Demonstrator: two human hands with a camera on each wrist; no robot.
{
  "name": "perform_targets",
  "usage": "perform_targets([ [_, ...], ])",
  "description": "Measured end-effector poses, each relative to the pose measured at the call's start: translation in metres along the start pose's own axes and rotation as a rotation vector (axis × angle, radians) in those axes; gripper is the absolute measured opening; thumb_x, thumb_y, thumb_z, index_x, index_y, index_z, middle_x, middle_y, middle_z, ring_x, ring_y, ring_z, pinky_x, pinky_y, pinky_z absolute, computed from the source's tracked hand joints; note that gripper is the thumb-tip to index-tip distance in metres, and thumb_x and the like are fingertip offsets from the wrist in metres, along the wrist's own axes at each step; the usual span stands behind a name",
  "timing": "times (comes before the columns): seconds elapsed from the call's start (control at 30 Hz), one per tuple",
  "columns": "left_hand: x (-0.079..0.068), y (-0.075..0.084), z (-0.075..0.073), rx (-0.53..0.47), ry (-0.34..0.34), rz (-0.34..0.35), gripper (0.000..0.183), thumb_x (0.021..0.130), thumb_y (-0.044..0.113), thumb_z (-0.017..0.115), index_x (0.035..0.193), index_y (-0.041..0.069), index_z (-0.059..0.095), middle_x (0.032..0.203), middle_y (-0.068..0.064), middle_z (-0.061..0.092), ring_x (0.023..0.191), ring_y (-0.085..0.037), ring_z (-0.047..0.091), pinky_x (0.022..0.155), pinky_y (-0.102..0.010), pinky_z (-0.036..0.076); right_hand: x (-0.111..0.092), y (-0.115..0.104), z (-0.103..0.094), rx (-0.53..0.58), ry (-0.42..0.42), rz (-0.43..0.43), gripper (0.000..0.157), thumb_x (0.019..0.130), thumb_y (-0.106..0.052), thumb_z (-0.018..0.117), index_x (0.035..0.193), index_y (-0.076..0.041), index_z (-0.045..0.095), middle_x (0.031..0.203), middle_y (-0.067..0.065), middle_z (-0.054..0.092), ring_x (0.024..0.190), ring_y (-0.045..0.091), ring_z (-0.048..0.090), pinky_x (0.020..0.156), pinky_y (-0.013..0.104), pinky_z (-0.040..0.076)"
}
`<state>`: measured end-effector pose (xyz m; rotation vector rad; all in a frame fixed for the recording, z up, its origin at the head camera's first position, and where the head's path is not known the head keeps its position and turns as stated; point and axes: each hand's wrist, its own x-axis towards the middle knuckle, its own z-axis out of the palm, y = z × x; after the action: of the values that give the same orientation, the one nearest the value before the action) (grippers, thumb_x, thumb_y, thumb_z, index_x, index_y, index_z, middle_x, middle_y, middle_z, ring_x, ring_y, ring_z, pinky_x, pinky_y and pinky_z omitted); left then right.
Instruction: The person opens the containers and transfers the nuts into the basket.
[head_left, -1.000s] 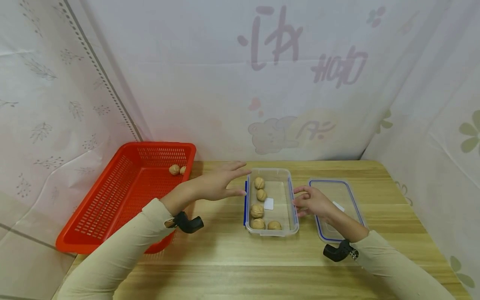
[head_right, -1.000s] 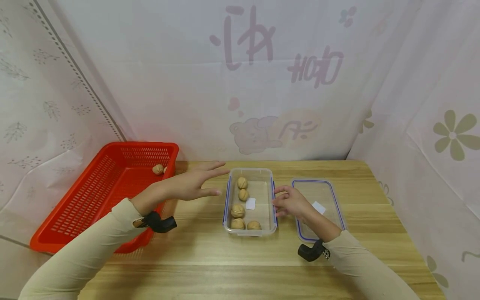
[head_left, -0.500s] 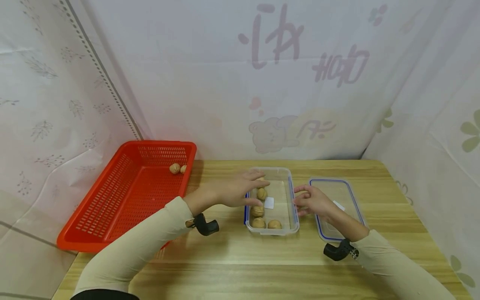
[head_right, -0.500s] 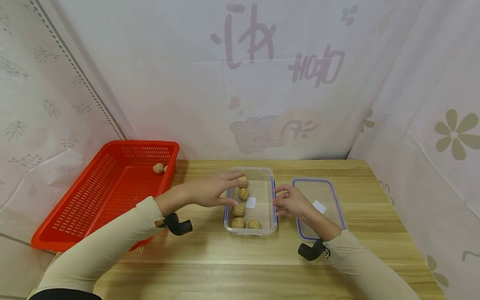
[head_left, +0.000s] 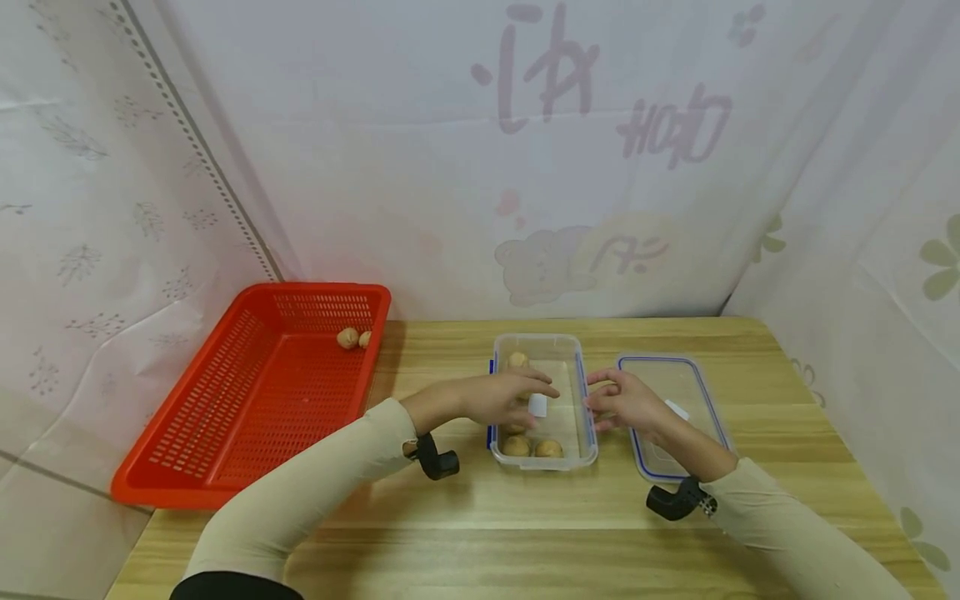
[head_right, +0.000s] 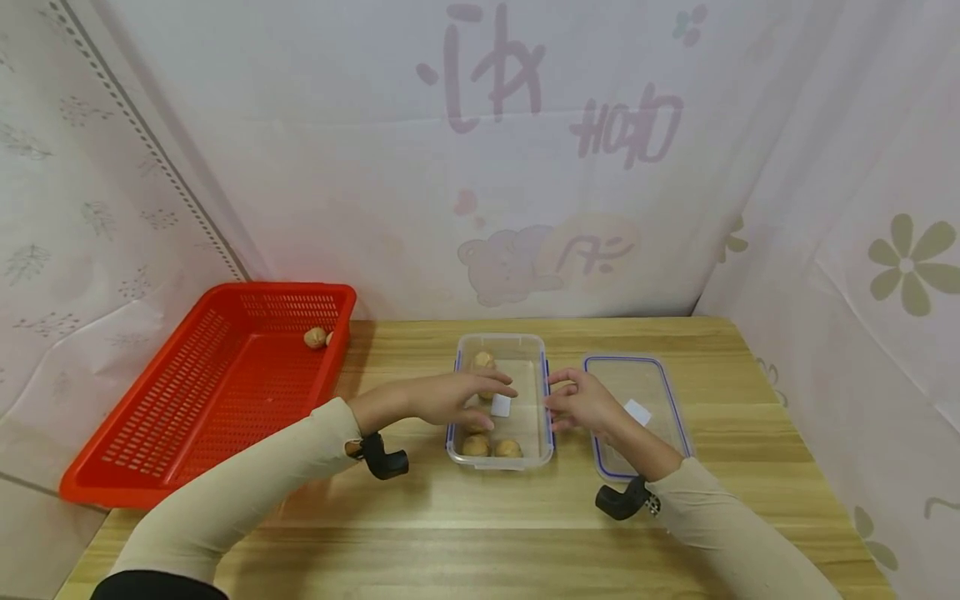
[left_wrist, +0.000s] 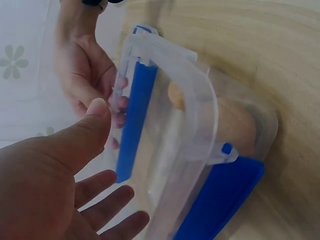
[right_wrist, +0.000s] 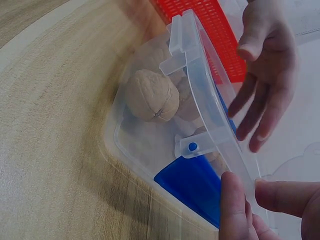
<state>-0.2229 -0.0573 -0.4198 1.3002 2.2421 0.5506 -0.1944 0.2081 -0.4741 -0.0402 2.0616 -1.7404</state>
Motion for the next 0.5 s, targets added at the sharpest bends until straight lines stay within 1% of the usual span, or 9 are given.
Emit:
perform_targets([
  [0.13,0.007,-0.005,0.007,-0.063,-0.008,0.024,0.05,0.099,0.011,0.067,0.146,0.0,0.052,0.153,-0.017,0.045,0.142,-0.03,0.041,0.115,-0.036,0.039,0.001,0.0,0.0,-0.001,-0.005,-0.003,0.046,0.1,0.001,0.06,0.139,0.011,0.039,0.099,0.014,0.066,0.083,0.017,0.065,0.072,0.035,0.062],
  [0.23,0.011,-0.008,0.011,-0.108,-0.025,0.034,0.047,0.098,0.008,0.068,0.143,-0.001,0.054,0.148,-0.015,0.051,0.138,-0.03,0.047,0.113,-0.038,0.041,0.0,-0.001,-0.001,0.002,-0.012,-0.004,0.046,0.1,0.001,0.06,0.139,0.011,0.038,0.098,0.013,0.066,0.082,0.017,0.065,0.071,0.035,0.062],
  [0.37,0.017,-0.009,0.015,-0.139,-0.042,0.037,0.045,0.098,0.008,0.069,0.14,0.0,0.058,0.144,-0.014,0.056,0.133,-0.032,0.054,0.108,-0.041,0.047,0.0,-0.001,-0.002,0.009,-0.021,-0.002,0.046,0.101,0.0,0.06,0.14,0.011,0.038,0.097,0.012,0.065,0.081,0.017,0.065,0.07,0.034,0.062],
  [0.5,0.021,-0.008,0.017,-0.161,-0.056,0.023,0.042,0.097,0.009,0.07,0.138,0.002,0.061,0.142,-0.011,0.059,0.131,-0.03,0.055,0.106,-0.039,0.049,0.0,0.0,-0.002,0.012,-0.023,-0.003,0.047,0.101,0.0,0.06,0.14,0.011,0.038,0.098,0.013,0.065,0.082,0.017,0.065,0.07,0.033,0.062],
])
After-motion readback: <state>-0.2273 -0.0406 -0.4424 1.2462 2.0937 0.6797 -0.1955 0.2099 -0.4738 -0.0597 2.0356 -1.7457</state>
